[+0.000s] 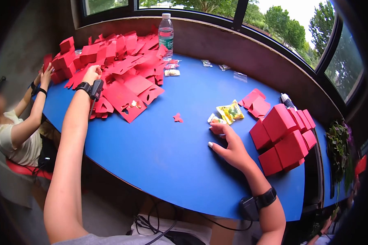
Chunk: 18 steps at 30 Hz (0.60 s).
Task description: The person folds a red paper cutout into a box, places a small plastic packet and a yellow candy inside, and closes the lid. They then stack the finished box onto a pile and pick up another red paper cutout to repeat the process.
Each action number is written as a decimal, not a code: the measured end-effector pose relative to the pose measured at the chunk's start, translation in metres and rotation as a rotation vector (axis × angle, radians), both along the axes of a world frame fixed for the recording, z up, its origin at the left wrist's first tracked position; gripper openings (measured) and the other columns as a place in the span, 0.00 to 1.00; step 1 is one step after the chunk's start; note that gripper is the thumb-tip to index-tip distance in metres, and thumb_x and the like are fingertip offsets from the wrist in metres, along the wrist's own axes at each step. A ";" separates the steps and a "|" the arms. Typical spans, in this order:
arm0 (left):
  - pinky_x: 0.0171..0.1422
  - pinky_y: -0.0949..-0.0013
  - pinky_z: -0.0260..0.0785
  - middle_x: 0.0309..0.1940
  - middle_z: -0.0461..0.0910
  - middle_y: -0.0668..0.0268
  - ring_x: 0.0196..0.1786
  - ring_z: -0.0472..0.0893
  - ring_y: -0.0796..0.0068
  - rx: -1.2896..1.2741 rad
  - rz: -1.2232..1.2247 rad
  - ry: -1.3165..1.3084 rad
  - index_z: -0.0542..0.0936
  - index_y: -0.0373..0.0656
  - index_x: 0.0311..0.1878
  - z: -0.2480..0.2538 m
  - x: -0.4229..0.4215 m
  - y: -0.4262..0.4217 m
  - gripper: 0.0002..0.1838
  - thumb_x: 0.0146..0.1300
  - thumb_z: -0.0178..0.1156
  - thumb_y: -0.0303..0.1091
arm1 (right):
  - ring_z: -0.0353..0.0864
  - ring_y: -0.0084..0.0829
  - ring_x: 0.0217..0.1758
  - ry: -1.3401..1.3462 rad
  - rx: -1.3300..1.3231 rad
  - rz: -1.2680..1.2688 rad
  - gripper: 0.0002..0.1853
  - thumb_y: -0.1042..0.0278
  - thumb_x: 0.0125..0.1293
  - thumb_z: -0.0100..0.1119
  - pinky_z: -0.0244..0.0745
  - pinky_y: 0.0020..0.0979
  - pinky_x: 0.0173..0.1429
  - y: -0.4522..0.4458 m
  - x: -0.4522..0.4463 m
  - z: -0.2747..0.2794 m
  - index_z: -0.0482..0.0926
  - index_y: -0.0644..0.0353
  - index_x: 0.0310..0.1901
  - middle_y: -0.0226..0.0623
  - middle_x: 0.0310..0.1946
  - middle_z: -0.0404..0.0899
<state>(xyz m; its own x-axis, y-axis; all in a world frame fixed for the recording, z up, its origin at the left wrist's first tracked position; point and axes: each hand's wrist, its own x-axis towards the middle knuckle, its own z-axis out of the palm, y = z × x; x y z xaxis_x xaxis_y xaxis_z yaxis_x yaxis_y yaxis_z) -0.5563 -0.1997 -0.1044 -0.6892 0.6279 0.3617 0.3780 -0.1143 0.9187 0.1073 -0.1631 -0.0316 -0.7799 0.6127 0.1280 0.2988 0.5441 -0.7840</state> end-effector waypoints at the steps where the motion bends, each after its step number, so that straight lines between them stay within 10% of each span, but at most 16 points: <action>1: 0.23 0.74 0.61 0.17 0.71 0.70 0.19 0.70 0.77 0.054 0.077 -0.334 0.71 0.45 0.22 0.005 0.001 0.009 0.06 0.52 0.52 0.23 | 0.70 0.31 0.59 0.000 0.023 0.011 0.25 0.71 0.57 0.59 0.63 0.32 0.63 0.001 0.000 -0.001 0.66 0.58 0.58 0.39 0.53 0.71; 2: 0.21 0.74 0.60 0.16 0.70 0.70 0.18 0.70 0.76 0.102 0.157 -0.666 0.70 0.44 0.20 0.013 0.004 0.016 0.07 0.50 0.52 0.22 | 0.70 0.31 0.58 -0.003 0.033 0.021 0.25 0.70 0.58 0.59 0.63 0.33 0.63 0.003 0.001 -0.001 0.66 0.59 0.57 0.39 0.54 0.70; 4: 0.21 0.77 0.60 0.18 0.70 0.68 0.19 0.69 0.77 -0.130 0.036 0.191 0.71 0.42 0.27 0.007 0.004 -0.009 0.10 0.46 0.47 0.14 | 0.71 0.32 0.58 0.005 0.025 0.023 0.25 0.68 0.58 0.60 0.64 0.34 0.63 0.003 0.002 -0.003 0.66 0.60 0.57 0.39 0.55 0.70; 5: 0.18 0.72 0.59 0.12 0.66 0.69 0.14 0.68 0.76 0.156 0.294 -0.689 0.68 0.43 0.17 0.022 0.005 0.031 0.09 0.51 0.48 0.23 | 0.71 0.32 0.58 0.025 0.037 0.028 0.25 0.67 0.58 0.60 0.64 0.34 0.63 0.005 0.003 -0.006 0.66 0.60 0.56 0.39 0.56 0.70; 8: 0.16 0.76 0.57 0.14 0.65 0.71 0.12 0.62 0.77 0.349 0.405 -0.669 0.69 0.44 0.23 0.077 0.066 0.051 0.05 0.50 0.54 0.29 | 0.71 0.32 0.57 0.004 0.082 0.031 0.23 0.67 0.57 0.60 0.65 0.34 0.62 0.007 0.003 -0.007 0.67 0.60 0.55 0.39 0.52 0.71; 10: 0.64 0.56 0.63 0.62 0.58 0.43 0.64 0.65 0.56 0.133 0.398 -0.463 0.47 0.33 0.64 0.102 0.113 0.094 0.40 0.51 0.56 0.32 | 0.71 0.32 0.56 0.006 0.085 0.030 0.23 0.67 0.57 0.60 0.65 0.34 0.62 0.009 0.003 -0.008 0.67 0.59 0.55 0.39 0.51 0.71; 13: 0.38 0.68 0.66 0.32 0.79 0.66 0.38 0.77 0.72 -0.099 -0.142 -0.004 0.80 0.41 0.32 0.145 0.269 0.111 0.14 0.48 0.63 0.41 | 0.71 0.32 0.56 0.029 0.096 0.043 0.23 0.66 0.57 0.61 0.65 0.34 0.61 0.009 0.003 -0.010 0.67 0.59 0.54 0.39 0.51 0.71; 18: 0.36 0.65 0.73 0.40 0.78 0.58 0.39 0.79 0.69 -0.488 -0.739 0.405 0.78 0.35 0.45 0.125 0.461 0.170 0.27 0.52 0.62 0.50 | 0.69 0.31 0.59 0.012 0.094 0.068 0.25 0.67 0.57 0.61 0.63 0.34 0.63 0.012 0.007 -0.012 0.67 0.58 0.56 0.38 0.55 0.70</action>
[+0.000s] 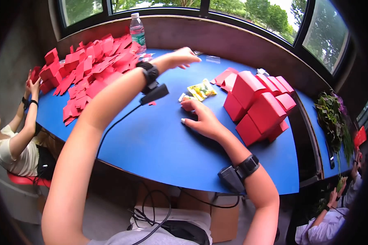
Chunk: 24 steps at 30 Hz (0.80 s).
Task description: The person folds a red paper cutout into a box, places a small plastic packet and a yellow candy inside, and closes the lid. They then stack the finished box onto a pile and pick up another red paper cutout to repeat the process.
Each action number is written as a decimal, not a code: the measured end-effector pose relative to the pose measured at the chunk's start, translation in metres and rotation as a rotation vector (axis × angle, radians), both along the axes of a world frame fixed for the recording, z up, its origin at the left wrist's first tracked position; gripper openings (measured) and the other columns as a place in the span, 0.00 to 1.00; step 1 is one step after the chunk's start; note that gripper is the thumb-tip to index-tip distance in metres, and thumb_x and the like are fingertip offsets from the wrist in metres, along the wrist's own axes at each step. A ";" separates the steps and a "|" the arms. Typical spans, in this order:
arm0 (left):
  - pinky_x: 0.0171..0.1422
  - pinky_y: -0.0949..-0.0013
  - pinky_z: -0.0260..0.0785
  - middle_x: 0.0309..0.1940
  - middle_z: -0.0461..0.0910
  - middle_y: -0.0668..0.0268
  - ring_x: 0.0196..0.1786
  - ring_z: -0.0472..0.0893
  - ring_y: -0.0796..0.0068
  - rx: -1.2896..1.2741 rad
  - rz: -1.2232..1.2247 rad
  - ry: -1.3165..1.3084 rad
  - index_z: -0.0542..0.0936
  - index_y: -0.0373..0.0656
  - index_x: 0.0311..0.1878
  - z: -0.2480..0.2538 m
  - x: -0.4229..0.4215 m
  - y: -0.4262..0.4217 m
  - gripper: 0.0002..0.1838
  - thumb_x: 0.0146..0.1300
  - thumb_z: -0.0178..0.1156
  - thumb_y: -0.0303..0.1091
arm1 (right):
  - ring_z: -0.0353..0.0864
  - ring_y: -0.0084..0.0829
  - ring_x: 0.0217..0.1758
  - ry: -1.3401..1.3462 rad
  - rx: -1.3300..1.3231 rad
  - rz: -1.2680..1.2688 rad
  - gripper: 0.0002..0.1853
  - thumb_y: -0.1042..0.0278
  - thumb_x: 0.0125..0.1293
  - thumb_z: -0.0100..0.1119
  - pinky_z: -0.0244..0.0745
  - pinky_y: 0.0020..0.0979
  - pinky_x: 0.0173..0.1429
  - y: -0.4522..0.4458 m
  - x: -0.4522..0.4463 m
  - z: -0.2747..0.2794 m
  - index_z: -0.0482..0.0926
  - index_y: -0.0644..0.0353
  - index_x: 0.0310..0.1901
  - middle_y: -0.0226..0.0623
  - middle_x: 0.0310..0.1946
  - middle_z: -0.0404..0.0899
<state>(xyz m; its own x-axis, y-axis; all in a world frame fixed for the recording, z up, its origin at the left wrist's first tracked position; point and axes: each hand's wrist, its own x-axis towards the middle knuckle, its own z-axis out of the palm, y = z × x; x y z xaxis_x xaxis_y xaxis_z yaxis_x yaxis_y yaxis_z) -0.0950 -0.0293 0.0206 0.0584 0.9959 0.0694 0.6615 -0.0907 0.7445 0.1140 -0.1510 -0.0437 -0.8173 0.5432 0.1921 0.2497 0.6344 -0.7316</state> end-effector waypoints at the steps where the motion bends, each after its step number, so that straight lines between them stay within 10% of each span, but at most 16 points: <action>1: 0.37 0.65 0.74 0.37 0.79 0.57 0.39 0.79 0.68 -0.002 -0.021 0.088 0.78 0.32 0.46 -0.006 0.023 0.016 0.30 0.51 0.62 0.52 | 0.69 0.32 0.60 0.014 0.012 0.004 0.25 0.66 0.57 0.61 0.63 0.35 0.63 0.000 0.001 0.000 0.67 0.59 0.56 0.39 0.55 0.70; 7: 0.55 0.59 0.68 0.54 0.73 0.44 0.56 0.74 0.53 -0.083 -0.209 0.267 0.71 0.26 0.55 -0.011 0.113 0.034 0.48 0.48 0.56 0.67 | 0.72 0.43 0.54 0.031 0.103 -0.039 0.26 0.62 0.55 0.62 0.66 0.37 0.61 0.000 0.002 -0.006 0.69 0.68 0.51 0.50 0.49 0.73; 12: 0.49 0.62 0.72 0.51 0.76 0.53 0.44 0.80 0.60 -0.101 -0.194 0.353 0.78 0.37 0.50 -0.030 0.126 0.071 0.47 0.31 0.68 0.67 | 0.72 0.44 0.53 0.111 0.102 -0.011 0.24 0.63 0.54 0.61 0.66 0.37 0.60 0.008 -0.001 -0.019 0.71 0.69 0.49 0.52 0.47 0.73; 19: 0.19 0.70 0.54 0.14 0.68 0.69 0.16 0.63 0.78 -0.238 -0.157 0.181 0.77 0.38 0.25 -0.035 0.109 0.062 0.15 0.51 0.66 0.41 | 0.71 0.45 0.54 0.100 0.106 0.019 0.22 0.64 0.53 0.61 0.66 0.37 0.60 0.009 -0.003 -0.021 0.72 0.70 0.47 0.51 0.46 0.72; 22: 0.40 0.68 0.70 0.26 0.76 0.65 0.31 0.76 0.75 -0.200 -0.142 -0.008 0.78 0.36 0.31 -0.022 0.087 0.053 0.13 0.52 0.63 0.39 | 0.71 0.43 0.54 0.138 0.161 0.020 0.22 0.65 0.53 0.61 0.66 0.36 0.60 0.007 -0.002 -0.018 0.72 0.68 0.47 0.49 0.45 0.73; 24: 0.34 0.69 0.67 0.23 0.77 0.64 0.27 0.74 0.77 -0.089 -0.107 -0.131 0.79 0.36 0.30 -0.020 0.059 0.055 0.11 0.55 0.59 0.36 | 0.71 0.36 0.56 0.106 0.119 0.046 0.22 0.67 0.56 0.61 0.64 0.33 0.62 0.008 0.000 -0.016 0.70 0.63 0.51 0.44 0.49 0.72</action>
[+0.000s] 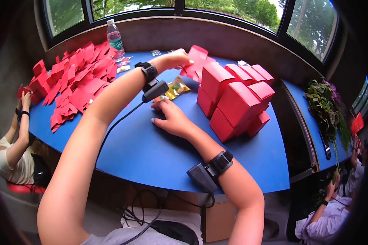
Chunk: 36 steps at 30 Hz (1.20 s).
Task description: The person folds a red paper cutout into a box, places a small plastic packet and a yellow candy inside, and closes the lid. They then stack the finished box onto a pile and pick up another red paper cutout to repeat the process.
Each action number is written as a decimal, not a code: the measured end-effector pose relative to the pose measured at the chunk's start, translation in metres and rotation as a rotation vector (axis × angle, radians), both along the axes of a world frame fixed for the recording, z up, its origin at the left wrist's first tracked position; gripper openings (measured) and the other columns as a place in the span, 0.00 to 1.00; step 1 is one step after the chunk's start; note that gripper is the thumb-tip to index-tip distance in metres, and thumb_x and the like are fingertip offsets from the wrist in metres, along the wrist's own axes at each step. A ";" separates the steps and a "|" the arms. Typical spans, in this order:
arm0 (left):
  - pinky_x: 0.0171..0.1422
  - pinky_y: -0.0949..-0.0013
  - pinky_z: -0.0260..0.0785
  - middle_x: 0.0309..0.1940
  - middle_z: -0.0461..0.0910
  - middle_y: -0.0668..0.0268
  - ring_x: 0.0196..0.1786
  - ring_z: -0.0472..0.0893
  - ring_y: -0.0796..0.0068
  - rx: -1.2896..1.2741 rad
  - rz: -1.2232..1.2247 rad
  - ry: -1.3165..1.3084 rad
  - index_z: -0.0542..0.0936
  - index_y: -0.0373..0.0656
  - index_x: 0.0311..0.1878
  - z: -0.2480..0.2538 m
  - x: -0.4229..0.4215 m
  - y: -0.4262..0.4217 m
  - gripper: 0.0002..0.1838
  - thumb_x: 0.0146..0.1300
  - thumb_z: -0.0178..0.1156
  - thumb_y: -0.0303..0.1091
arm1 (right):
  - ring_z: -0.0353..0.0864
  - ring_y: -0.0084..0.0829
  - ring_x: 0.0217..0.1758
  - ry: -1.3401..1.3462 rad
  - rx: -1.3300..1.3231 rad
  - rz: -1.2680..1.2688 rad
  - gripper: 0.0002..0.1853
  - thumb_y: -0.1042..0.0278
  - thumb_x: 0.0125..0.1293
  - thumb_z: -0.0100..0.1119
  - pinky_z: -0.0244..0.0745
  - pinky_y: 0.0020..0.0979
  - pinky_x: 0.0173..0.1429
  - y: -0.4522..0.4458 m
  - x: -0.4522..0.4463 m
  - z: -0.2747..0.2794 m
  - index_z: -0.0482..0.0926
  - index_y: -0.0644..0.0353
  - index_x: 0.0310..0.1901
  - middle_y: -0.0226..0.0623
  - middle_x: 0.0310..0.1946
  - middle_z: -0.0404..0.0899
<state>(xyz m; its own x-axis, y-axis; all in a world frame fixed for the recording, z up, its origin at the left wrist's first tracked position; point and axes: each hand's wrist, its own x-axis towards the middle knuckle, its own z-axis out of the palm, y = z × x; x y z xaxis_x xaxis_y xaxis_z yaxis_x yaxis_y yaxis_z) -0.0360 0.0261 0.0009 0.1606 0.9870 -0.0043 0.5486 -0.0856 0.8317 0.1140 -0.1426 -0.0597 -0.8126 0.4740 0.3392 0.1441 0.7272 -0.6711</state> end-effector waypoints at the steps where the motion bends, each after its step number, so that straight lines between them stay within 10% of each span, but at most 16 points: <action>1: 0.31 0.70 0.65 0.21 0.76 0.65 0.25 0.73 0.77 0.027 -0.034 -0.008 0.79 0.37 0.28 0.010 -0.018 -0.012 0.10 0.57 0.57 0.35 | 0.71 0.35 0.56 -0.013 -0.027 -0.009 0.23 0.67 0.55 0.62 0.64 0.33 0.62 0.001 -0.001 0.000 0.70 0.63 0.52 0.43 0.50 0.72; 5: 0.26 0.71 0.65 0.23 0.76 0.61 0.17 0.72 0.73 0.108 0.114 -0.191 0.76 0.35 0.40 0.028 -0.066 -0.082 0.10 0.60 0.54 0.31 | 0.73 0.33 0.54 0.165 -0.458 -0.060 0.32 0.61 0.58 0.63 0.69 0.31 0.57 0.001 -0.005 0.005 0.62 0.63 0.61 0.46 0.50 0.72; 10: 0.23 0.78 0.61 0.29 0.75 0.66 0.22 0.71 0.82 -0.064 0.068 -0.277 0.69 0.39 0.58 0.021 -0.082 -0.182 0.21 0.60 0.51 0.29 | 0.68 0.35 0.61 0.411 -0.866 -0.050 0.47 0.29 0.61 0.41 0.59 0.34 0.64 -0.001 -0.005 0.021 0.47 0.61 0.68 0.49 0.62 0.60; 15: 0.30 0.73 0.67 0.42 0.77 0.61 0.32 0.75 0.79 -0.188 -0.069 -0.168 0.65 0.43 0.63 0.015 -0.063 -0.215 0.27 0.69 0.42 0.52 | 0.68 0.35 0.61 0.591 -0.991 -0.104 0.37 0.35 0.68 0.24 0.65 0.42 0.63 -0.001 -0.014 0.031 0.60 0.61 0.62 0.45 0.56 0.69; 17: 0.38 0.68 0.69 0.47 0.76 0.59 0.38 0.76 0.76 -0.280 -0.064 -0.048 0.61 0.45 0.66 0.035 -0.039 -0.234 0.34 0.67 0.39 0.61 | 0.68 0.37 0.61 0.574 -0.978 -0.139 0.37 0.35 0.68 0.24 0.71 0.39 0.59 0.005 -0.022 0.029 0.50 0.59 0.66 0.44 0.61 0.63; 23: 0.61 0.66 0.63 0.54 0.70 0.55 0.58 0.71 0.69 0.160 -0.077 -0.350 0.53 0.41 0.67 -0.015 -0.038 -0.211 0.46 0.51 0.69 0.46 | 0.41 0.44 0.74 0.483 -0.700 -0.114 0.58 0.19 0.52 0.33 0.44 0.40 0.73 0.014 -0.025 0.023 0.18 0.52 0.68 0.51 0.71 0.35; 24: 0.62 0.64 0.63 0.55 0.69 0.54 0.59 0.70 0.67 0.146 -0.067 -0.402 0.51 0.41 0.68 -0.019 -0.041 -0.209 0.46 0.53 0.68 0.46 | 0.61 0.39 0.66 0.523 -0.616 -0.198 0.47 0.28 0.61 0.30 0.64 0.37 0.65 -0.021 -0.025 0.044 0.26 0.51 0.70 0.49 0.65 0.55; 26: 0.62 0.63 0.63 0.56 0.69 0.52 0.59 0.70 0.65 0.203 -0.042 -0.443 0.49 0.43 0.68 -0.028 -0.043 -0.208 0.45 0.54 0.66 0.45 | 0.46 0.45 0.73 0.379 -0.391 -0.191 0.48 0.32 0.64 0.36 0.49 0.41 0.71 -0.012 -0.019 0.037 0.21 0.53 0.69 0.52 0.71 0.37; 33: 0.61 0.61 0.65 0.55 0.68 0.52 0.59 0.71 0.63 0.602 -0.186 -0.338 0.51 0.50 0.64 -0.034 -0.042 -0.206 0.28 0.66 0.53 0.32 | 0.59 0.44 0.68 0.372 -0.047 -0.176 0.40 0.75 0.63 0.55 0.66 0.40 0.63 0.001 -0.021 0.022 0.42 0.47 0.71 0.49 0.68 0.49; 36: 0.61 0.62 0.65 0.55 0.67 0.55 0.59 0.70 0.64 0.646 -0.216 -0.247 0.52 0.48 0.63 -0.039 -0.043 -0.203 0.26 0.67 0.52 0.33 | 0.68 0.41 0.60 0.342 -0.099 -0.175 0.39 0.75 0.62 0.56 0.73 0.37 0.57 -0.004 -0.015 0.026 0.45 0.47 0.70 0.48 0.64 0.55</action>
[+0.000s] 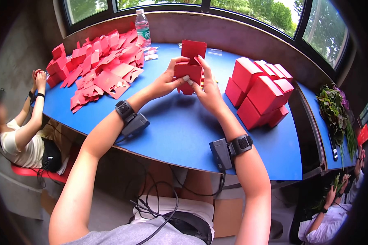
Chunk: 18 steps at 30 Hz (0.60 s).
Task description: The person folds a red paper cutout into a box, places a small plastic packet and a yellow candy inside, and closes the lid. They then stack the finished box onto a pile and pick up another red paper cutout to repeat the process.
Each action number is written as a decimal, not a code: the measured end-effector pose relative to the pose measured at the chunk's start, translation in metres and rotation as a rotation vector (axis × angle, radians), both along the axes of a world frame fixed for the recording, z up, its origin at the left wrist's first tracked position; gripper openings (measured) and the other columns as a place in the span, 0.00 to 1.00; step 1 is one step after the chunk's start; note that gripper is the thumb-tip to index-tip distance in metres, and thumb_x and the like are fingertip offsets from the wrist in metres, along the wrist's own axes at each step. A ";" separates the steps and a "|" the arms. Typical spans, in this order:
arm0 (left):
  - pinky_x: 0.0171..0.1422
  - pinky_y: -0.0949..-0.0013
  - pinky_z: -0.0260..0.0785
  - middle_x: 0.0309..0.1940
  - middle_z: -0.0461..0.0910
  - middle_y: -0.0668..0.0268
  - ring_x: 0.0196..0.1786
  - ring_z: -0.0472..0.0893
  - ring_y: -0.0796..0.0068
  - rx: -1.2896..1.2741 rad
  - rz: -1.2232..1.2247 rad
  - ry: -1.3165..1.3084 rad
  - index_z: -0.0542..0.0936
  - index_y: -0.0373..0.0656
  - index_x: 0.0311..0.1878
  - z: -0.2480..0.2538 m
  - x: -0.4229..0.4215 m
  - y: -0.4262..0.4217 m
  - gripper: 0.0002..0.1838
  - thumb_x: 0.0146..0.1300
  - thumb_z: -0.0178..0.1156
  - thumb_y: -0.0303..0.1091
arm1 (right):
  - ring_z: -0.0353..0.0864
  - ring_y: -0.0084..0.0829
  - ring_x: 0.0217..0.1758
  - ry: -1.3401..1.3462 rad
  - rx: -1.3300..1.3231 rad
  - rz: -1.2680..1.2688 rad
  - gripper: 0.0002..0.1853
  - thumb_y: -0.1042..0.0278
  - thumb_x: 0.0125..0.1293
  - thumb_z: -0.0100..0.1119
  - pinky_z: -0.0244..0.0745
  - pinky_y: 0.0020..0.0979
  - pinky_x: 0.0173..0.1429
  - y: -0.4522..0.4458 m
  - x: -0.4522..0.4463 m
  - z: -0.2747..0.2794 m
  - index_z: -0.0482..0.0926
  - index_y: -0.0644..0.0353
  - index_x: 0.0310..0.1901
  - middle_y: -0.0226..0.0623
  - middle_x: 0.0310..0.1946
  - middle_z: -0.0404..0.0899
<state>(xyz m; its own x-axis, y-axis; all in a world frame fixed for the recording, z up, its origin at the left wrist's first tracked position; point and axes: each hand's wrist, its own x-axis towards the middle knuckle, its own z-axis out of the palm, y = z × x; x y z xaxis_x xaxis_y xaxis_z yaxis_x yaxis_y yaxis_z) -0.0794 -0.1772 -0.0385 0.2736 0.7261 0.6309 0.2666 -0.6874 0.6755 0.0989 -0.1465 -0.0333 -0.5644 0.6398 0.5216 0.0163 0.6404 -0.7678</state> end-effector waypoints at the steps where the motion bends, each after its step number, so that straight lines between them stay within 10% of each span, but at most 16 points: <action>1: 0.62 0.64 0.65 0.56 0.67 0.57 0.59 0.70 0.67 -0.031 -0.023 -0.041 0.53 0.47 0.63 0.000 0.000 0.000 0.26 0.67 0.52 0.35 | 0.74 0.36 0.52 0.013 0.082 -0.044 0.37 0.72 0.63 0.56 0.77 0.33 0.50 0.002 -0.001 -0.004 0.47 0.46 0.69 0.46 0.58 0.64; 10: 0.46 0.70 0.74 0.49 0.75 0.62 0.48 0.79 0.74 -0.680 -0.048 -0.363 0.62 0.42 0.61 0.028 -0.009 -0.015 0.27 0.66 0.47 0.50 | 0.72 0.36 0.54 0.133 -0.407 0.160 0.36 0.78 0.54 0.48 0.66 0.40 0.60 0.011 0.015 0.010 0.56 0.49 0.68 0.48 0.54 0.66; 13: 0.38 0.74 0.71 0.43 0.78 0.63 0.40 0.79 0.77 -0.705 -0.068 -0.467 0.68 0.44 0.56 0.023 -0.009 -0.015 0.24 0.66 0.44 0.52 | 0.61 0.49 0.64 -0.200 0.444 -0.109 0.42 0.74 0.46 0.58 0.59 0.43 0.67 0.008 0.018 0.009 0.58 0.45 0.67 0.51 0.61 0.59; 18: 0.32 0.71 0.69 0.37 0.79 0.67 0.33 0.77 0.76 -0.878 -0.141 -0.343 0.72 0.47 0.51 0.027 -0.005 -0.024 0.29 0.65 0.40 0.63 | 0.67 0.48 0.60 -0.181 0.576 -0.096 0.40 0.70 0.42 0.71 0.65 0.40 0.61 0.001 0.008 0.009 0.65 0.54 0.61 0.47 0.54 0.70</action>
